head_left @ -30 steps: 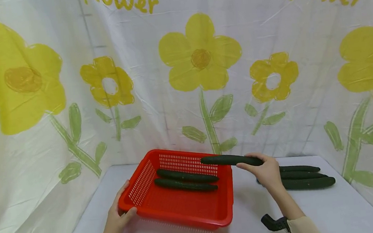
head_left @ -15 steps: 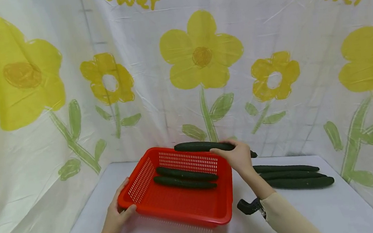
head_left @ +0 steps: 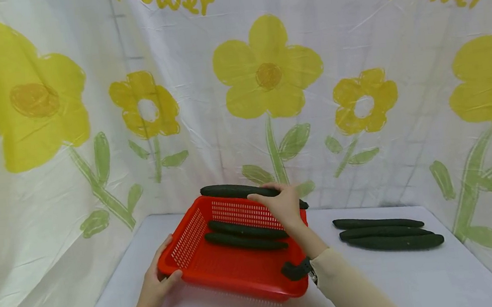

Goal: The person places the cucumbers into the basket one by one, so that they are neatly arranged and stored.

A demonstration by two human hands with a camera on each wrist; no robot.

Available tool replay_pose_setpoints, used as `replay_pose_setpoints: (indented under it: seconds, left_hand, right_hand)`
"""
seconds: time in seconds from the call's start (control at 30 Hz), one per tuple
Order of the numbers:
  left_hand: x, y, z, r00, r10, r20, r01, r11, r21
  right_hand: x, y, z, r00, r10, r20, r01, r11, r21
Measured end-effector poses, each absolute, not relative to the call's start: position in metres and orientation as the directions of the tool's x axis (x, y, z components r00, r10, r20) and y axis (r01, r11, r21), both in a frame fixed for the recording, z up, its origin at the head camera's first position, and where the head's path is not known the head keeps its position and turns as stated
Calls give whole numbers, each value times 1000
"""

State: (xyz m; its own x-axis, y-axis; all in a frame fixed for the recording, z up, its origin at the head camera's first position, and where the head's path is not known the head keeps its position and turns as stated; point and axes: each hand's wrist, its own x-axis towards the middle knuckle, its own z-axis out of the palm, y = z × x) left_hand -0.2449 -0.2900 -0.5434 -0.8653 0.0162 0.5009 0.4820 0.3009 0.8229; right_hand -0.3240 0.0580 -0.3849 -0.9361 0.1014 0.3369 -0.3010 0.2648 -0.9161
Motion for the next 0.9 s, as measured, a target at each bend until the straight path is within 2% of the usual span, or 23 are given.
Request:
replay_pose_setpoints:
  seconds: [0.33,0.57,0.67,0.8,0.9]
  left_hand:
    - [-245,-288,-544,-864,15,503,485,288,826]
    - [-245,-287,-543,-869,24,495,479,296,827]
    - [-245,-287,-544,-869,23,495,480,286,829]
    - [-245,-288,-543,-864,19,502,487,280,827]
    - [-246,-288,-543,-862,21,506,493,268,828]
  right_hand:
    - [-334,32,-412,-946,155,283,-239,256,-937]
    - [-341,31,-423,-942,143,303,-234,366,-901]
    - [-341,31,-430,-965,141,222,-155,376,-914]
    - [-339,30,-438,-989,132,69,-23,319,-947]
    - [-338,28,-443,-992,123,9,29,300,-953]
